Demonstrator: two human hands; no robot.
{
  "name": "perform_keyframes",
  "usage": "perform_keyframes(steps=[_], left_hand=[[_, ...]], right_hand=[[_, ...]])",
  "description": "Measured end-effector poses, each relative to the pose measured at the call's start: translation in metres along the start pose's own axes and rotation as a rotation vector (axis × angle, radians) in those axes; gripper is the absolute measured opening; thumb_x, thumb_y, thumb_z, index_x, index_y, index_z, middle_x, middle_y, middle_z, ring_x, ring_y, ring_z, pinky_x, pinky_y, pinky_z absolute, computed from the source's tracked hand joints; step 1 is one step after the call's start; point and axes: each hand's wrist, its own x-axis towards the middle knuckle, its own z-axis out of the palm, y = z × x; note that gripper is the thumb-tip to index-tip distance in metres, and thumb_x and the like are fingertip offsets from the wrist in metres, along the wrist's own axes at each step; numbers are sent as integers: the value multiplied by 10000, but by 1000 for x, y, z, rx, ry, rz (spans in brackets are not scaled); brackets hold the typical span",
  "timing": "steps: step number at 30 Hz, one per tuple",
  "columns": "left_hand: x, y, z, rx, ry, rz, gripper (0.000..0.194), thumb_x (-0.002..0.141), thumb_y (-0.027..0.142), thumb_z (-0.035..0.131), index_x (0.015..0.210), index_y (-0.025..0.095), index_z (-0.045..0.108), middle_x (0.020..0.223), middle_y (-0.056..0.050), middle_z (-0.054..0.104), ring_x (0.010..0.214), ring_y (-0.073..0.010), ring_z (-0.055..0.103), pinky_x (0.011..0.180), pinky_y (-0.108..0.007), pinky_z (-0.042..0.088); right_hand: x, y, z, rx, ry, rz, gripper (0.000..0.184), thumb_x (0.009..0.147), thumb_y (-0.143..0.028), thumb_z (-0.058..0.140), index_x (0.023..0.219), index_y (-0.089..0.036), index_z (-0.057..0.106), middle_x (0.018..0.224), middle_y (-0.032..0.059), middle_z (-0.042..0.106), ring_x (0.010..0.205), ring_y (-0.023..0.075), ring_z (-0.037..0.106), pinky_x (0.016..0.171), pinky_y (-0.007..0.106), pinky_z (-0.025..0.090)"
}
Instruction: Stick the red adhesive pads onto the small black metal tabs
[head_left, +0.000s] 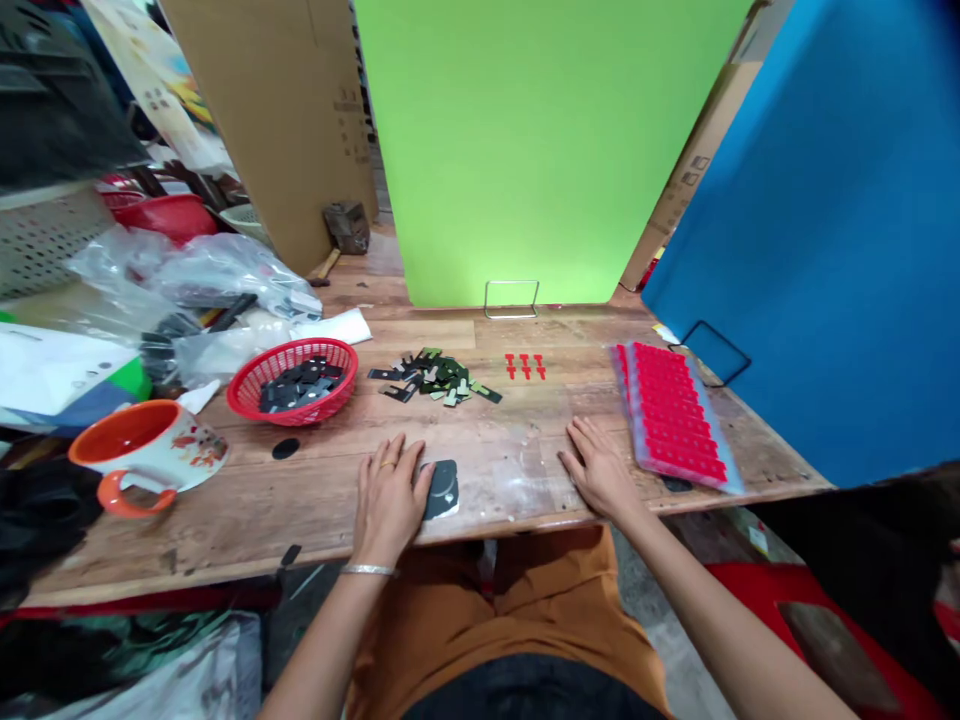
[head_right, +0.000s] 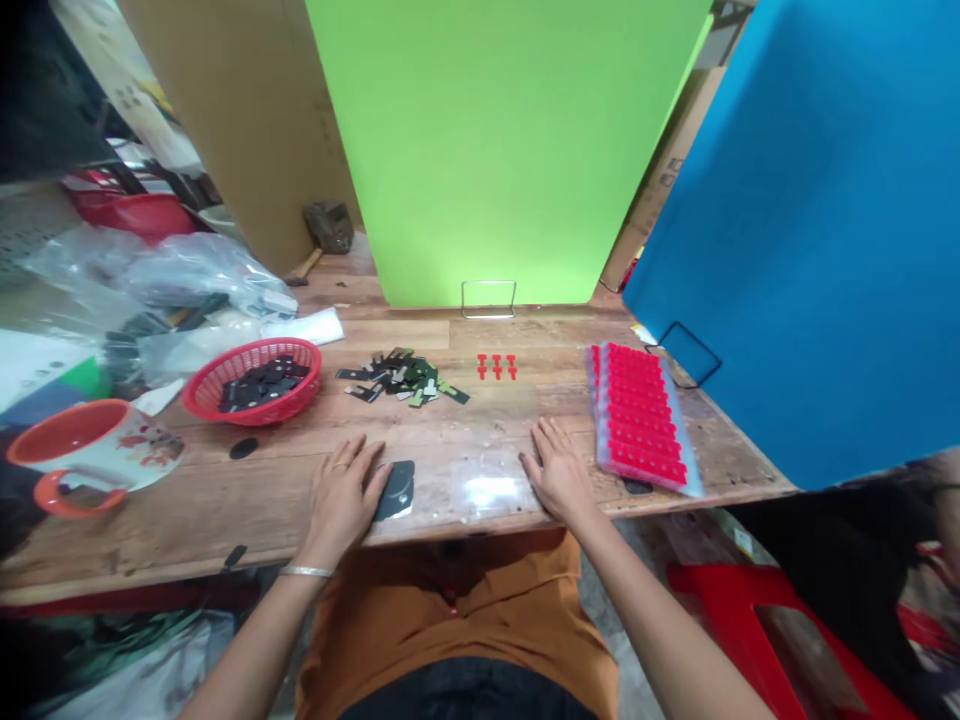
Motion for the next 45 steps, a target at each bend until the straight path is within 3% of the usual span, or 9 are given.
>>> perform_keyframes(steps=[16,23,45], left_hand=[[3,7,-8,-18,-36,53,399,880,362,375,1180,176,562,1324,-146,463,1251,-307,351,1035,-483,199],[1,7,-6,-91,-41,11,385,868,355,399,1183,199,557,1336,-122,459,1273,-284,334,1055,-475,173],[6,13,-10,-131,-19,-24,362,851,391,438,1117,204,598,1285,-90,518,1226,-250,408,1042,-435,256]], right_hand=[[1,-7,-11,44,17,53,415,865,-308,438,1235,-135,510,1341,119,458,1281,223,352,1065,402,271],[1,-4,-8,72,7,64,420,853,-307,442,1236,-149,507,1330,126,468,1278,246,350,1042,446,275],[-3,-1,-8,102,12,50,414,866,-307,414,1239,-149,502,1344,122,449,1286,261,321,1048,448,231]])
